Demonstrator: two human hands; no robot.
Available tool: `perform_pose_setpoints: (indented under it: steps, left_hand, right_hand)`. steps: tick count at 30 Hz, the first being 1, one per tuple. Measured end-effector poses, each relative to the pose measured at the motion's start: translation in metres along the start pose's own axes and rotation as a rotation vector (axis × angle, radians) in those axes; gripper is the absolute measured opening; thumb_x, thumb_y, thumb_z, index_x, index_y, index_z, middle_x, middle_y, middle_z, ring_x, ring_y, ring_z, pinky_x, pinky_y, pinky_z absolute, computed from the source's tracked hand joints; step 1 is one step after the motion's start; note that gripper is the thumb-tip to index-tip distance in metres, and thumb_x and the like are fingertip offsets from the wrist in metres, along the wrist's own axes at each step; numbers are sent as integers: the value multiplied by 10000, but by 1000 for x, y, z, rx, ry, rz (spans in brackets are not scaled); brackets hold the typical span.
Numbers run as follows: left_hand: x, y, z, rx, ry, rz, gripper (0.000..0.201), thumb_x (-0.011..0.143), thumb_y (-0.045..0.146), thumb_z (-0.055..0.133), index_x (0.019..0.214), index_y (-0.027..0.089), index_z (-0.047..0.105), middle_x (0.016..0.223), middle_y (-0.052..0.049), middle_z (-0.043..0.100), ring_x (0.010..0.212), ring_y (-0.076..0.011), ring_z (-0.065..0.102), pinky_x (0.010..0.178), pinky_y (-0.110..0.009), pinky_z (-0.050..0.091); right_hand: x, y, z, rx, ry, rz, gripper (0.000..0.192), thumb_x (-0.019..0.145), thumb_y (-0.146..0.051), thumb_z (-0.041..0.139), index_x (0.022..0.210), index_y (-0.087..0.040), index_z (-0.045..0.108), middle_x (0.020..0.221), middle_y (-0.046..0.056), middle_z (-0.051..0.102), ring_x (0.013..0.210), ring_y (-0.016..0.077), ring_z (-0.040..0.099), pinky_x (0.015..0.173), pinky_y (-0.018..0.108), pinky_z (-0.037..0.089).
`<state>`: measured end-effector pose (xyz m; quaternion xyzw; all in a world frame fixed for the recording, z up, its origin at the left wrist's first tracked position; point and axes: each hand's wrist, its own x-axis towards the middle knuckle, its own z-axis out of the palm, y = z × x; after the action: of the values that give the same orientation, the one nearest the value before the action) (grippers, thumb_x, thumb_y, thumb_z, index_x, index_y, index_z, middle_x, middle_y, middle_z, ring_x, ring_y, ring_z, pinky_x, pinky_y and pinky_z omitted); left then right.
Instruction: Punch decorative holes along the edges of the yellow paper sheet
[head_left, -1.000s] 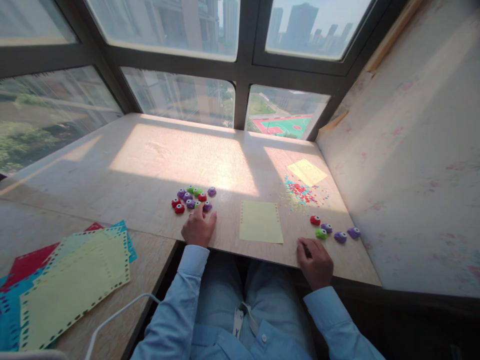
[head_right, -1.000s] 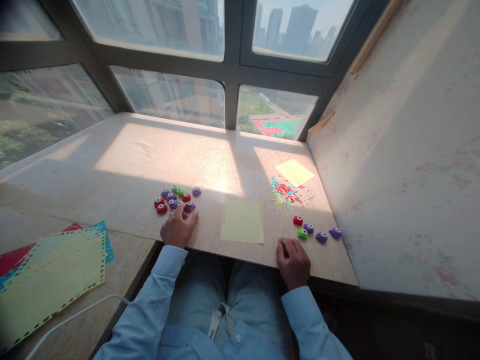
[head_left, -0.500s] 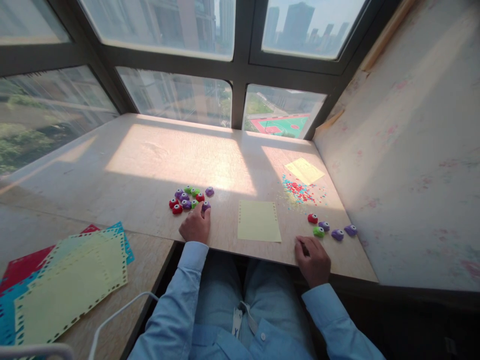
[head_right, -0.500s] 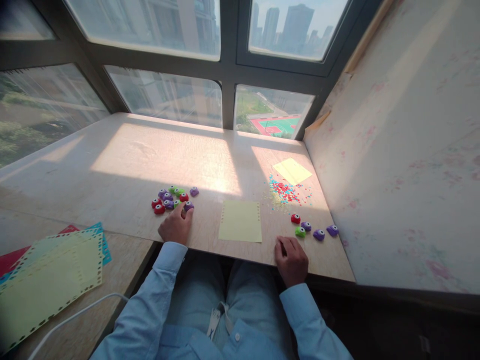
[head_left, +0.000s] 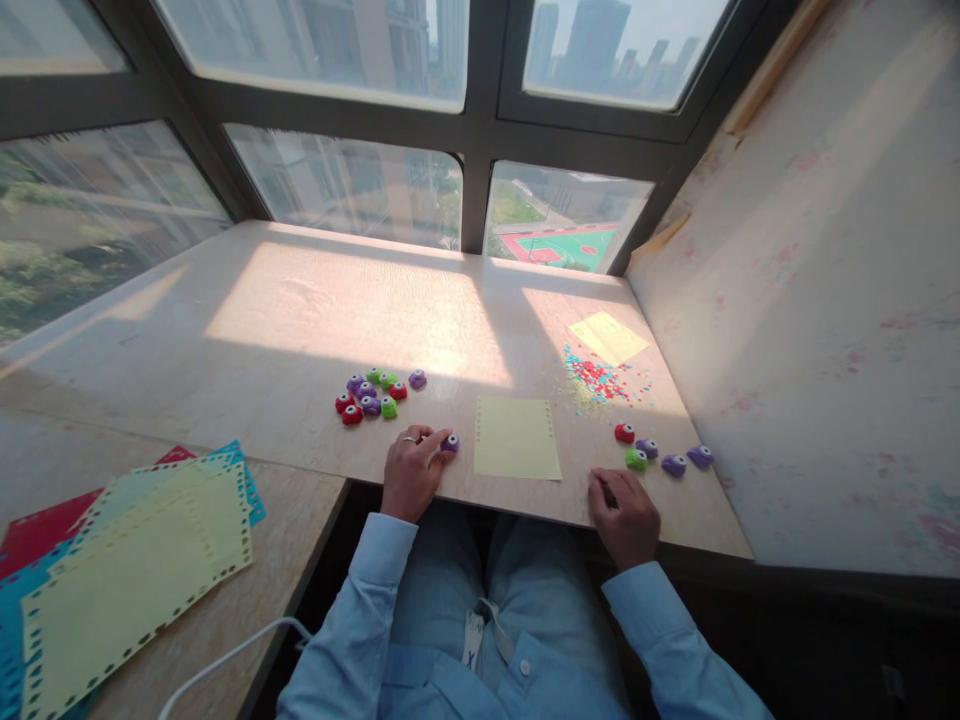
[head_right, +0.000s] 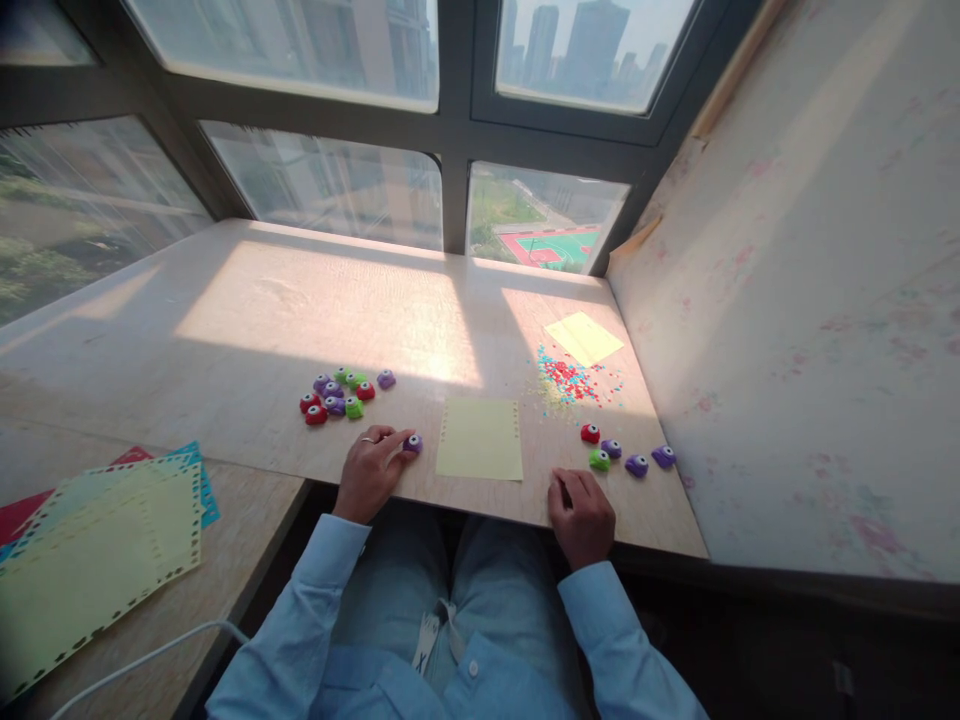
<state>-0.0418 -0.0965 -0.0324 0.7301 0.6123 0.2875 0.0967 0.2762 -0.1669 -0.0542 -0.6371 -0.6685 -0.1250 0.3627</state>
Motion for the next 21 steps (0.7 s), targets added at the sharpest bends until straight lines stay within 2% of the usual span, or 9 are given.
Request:
perform_pose_setpoints:
  steps: [6,10,13,15,18,21]
  left_hand:
    - [-5,20,17,-12,11,63,274,835,217,655,1093,268,732,1058,-72,687,986,-256,587,834,-390,467]
    - [-6,22,19,-8,25,77,277,857,275,635,1122,247,711,1094,-80,690,1011,-265,583,831,-398,462]
    - [-6,20,19,2,38,98,280,868,291,622,1130,234,704,1102,-84,690,1008,-267,580,831,-398,458]
    - [-6,18,19,9,38,109,285,874,297,616,1138,231,701,1104,-84,691,1007,-269,578,827,-401,455]
    - [-6,18,20,17,40,124,298,881,300,607,1157,230,696,1111,-85,691,1010,-272,575,823,-404,453]
    - [-6,17,20,28,47,134,303,889,301,598,1167,230,695,1117,-85,691,1012,-274,572,825,-406,453]
  right_hand:
    - [0,-1,-1,12,-33,28,173,922,-223,540,894,-165,701,828,72,693,745,183,641,706,284,485]
    - [4,-2,-3,96,-126,133,218,924,-274,513,910,-174,707,860,78,699,798,200,646,741,310,490]
    - [9,-4,-7,246,-213,301,275,888,-343,527,1012,-170,701,953,91,708,842,210,642,795,342,501]
    - [14,-8,-11,348,-281,468,399,838,-402,565,1129,-152,671,1032,103,707,770,196,622,785,362,513]
    - [23,-22,-17,502,-409,725,612,757,-480,631,1261,-135,606,1163,119,689,656,159,569,708,362,527]
    - [34,-41,-23,720,-535,928,723,693,-503,693,1302,-131,571,1245,124,657,636,138,559,605,320,525]
